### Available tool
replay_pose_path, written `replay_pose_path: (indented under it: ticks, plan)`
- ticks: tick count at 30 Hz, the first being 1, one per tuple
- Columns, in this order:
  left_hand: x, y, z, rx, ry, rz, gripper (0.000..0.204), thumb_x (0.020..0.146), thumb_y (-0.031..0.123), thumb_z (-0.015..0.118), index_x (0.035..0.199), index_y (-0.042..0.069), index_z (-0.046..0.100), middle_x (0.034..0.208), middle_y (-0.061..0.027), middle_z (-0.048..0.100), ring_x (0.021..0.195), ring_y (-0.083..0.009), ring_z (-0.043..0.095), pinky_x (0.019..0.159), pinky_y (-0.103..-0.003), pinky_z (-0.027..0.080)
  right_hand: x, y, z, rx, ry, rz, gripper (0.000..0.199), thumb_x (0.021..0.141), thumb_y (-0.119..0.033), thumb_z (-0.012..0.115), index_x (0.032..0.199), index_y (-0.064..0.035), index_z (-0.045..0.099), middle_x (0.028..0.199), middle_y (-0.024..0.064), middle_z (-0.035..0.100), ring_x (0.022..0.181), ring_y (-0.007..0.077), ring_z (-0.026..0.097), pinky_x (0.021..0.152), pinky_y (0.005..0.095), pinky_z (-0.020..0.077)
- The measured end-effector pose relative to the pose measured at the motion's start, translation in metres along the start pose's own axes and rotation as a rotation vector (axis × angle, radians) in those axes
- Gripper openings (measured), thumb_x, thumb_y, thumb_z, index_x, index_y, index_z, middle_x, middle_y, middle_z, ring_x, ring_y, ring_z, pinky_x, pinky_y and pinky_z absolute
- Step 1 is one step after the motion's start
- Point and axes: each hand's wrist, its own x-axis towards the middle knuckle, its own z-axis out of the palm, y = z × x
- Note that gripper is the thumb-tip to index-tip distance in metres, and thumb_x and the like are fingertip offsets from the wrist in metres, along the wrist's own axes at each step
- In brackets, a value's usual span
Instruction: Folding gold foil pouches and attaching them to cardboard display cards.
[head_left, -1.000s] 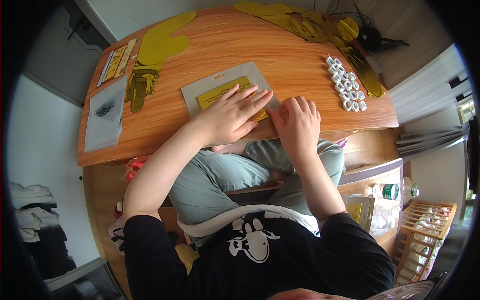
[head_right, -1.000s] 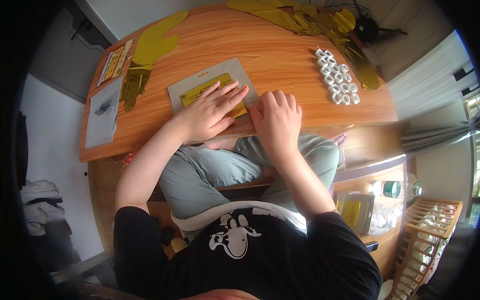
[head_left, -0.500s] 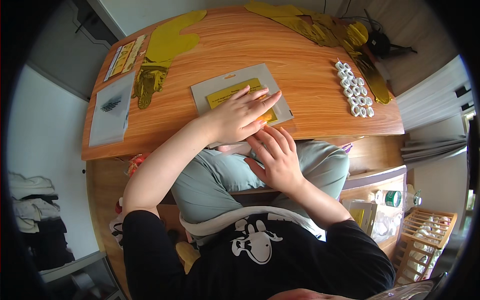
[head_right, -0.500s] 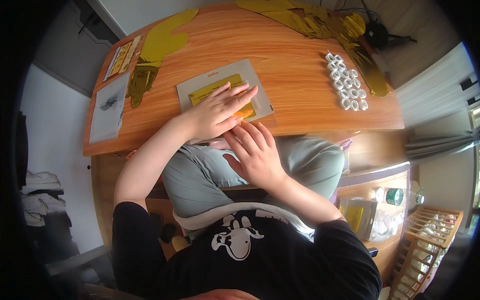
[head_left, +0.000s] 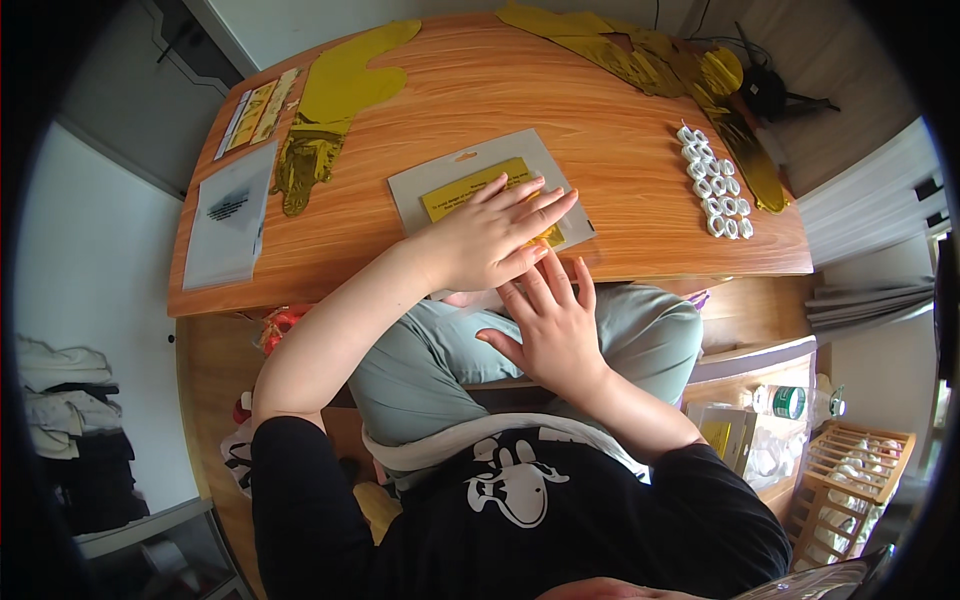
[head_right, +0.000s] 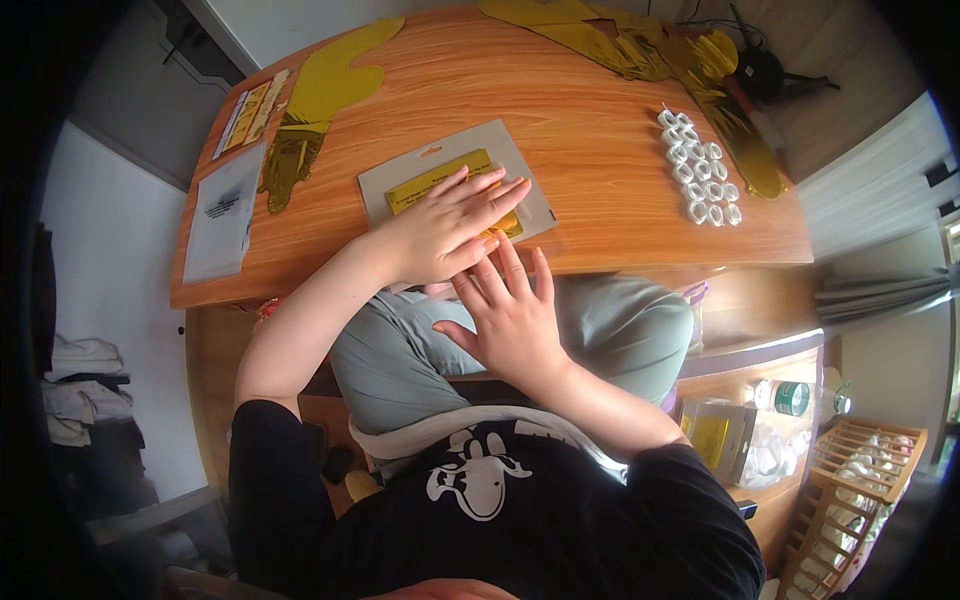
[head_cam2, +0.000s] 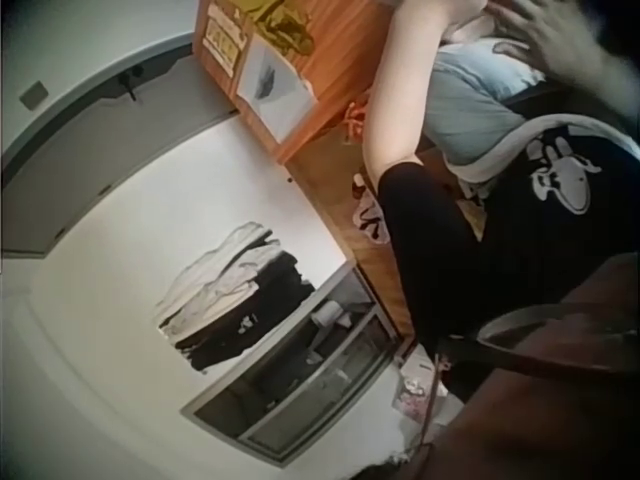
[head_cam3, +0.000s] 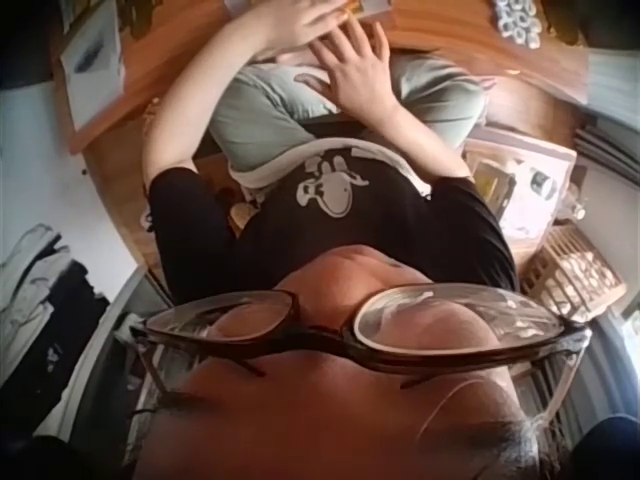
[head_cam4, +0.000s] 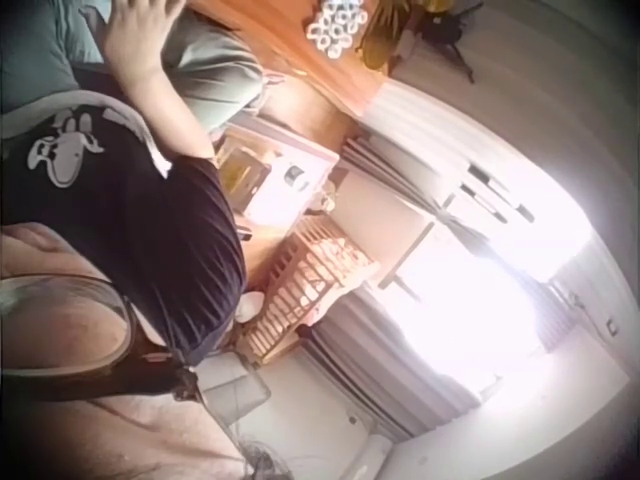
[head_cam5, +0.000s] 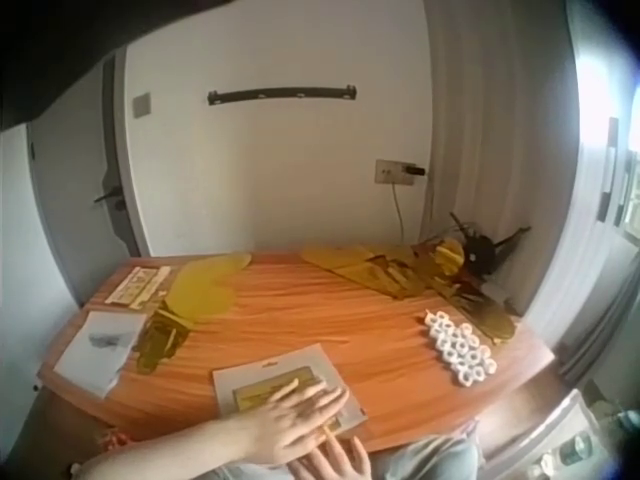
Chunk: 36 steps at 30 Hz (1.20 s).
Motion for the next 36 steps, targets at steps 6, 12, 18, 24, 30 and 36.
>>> replay_pose_path:
  ticks: [6, 12, 18, 24, 30, 36]
  plan:
    - [0.000, 0.002, -0.002, 0.050, 0.002, 0.004, 0.066, 0.111, 0.044, 0.037, 0.170, 0.021, 0.016, 0.171, -0.0074, 0.032, 0.157, -0.0359, 0.030, 0.129, -0.056, 0.020, 0.007, 0.000, -0.001, 0.030, -0.035, 0.031, 0.070, 0.093, -0.067, 0.061, 0.139, -0.0139, 0.062, 0.146, 0.0106, 0.056, 0.144, 0.0331, 0.045, 0.119, 0.0636, 0.0262]
    - [0.002, 0.006, -0.013, -0.031, -0.119, -0.035, 0.070, 0.107, 0.036, 0.042, 0.170, 0.020, 0.015, 0.173, -0.0073, 0.025, 0.160, -0.0323, 0.021, 0.131, -0.054, 0.013, 0.007, 0.007, -0.004, 0.064, -0.037, 0.001, 0.070, 0.094, -0.066, 0.062, 0.139, -0.0128, 0.062, 0.146, 0.0113, 0.056, 0.144, 0.0335, 0.045, 0.120, 0.0644, 0.0252]
    - [0.002, 0.006, -0.009, 0.005, -0.103, -0.036, 0.070, 0.107, 0.034, 0.042, 0.170, 0.019, 0.015, 0.174, -0.0067, 0.025, 0.160, -0.0310, 0.022, 0.131, -0.052, 0.013, 0.004, -0.001, -0.001, 0.062, -0.039, 0.040, 0.069, 0.094, -0.065, 0.062, 0.141, -0.0139, 0.062, 0.147, 0.0106, 0.056, 0.147, 0.0323, 0.042, 0.120, 0.0654, 0.0207]
    - [0.002, 0.004, -0.007, -0.022, -0.080, -0.038, 0.069, 0.107, 0.036, 0.041, 0.170, 0.019, 0.016, 0.173, -0.0075, 0.027, 0.160, -0.0307, 0.024, 0.131, -0.052, 0.014, 0.003, -0.004, -0.003, 0.054, -0.044, 0.071, 0.065, 0.094, -0.062, 0.064, 0.140, -0.0171, 0.063, 0.148, 0.0083, 0.055, 0.147, 0.0314, 0.043, 0.118, 0.0653, 0.0202]
    - [0.002, 0.003, -0.001, 0.023, -0.053, -0.036, 0.070, 0.108, 0.040, 0.041, 0.170, 0.019, 0.017, 0.171, -0.0091, 0.031, 0.159, -0.0317, 0.025, 0.130, -0.053, 0.015, -0.009, 0.015, -0.020, 0.161, 0.024, 0.133, 0.055, 0.091, -0.042, 0.074, 0.137, -0.0148, 0.065, 0.148, 0.0077, 0.057, 0.144, 0.0300, 0.047, 0.120, 0.0595, 0.0187]
    - [0.002, 0.002, 0.000, 0.090, -0.035, 0.009, 0.071, 0.107, 0.039, 0.046, 0.169, 0.016, 0.019, 0.170, -0.0102, 0.032, 0.158, -0.0320, 0.027, 0.129, -0.055, 0.018, -0.013, 0.027, -0.014, 0.077, 0.100, 0.267, 0.058, 0.090, -0.039, 0.075, 0.139, -0.0119, 0.061, 0.150, 0.0093, 0.055, 0.144, 0.0316, 0.044, 0.121, 0.0528, 0.0201]
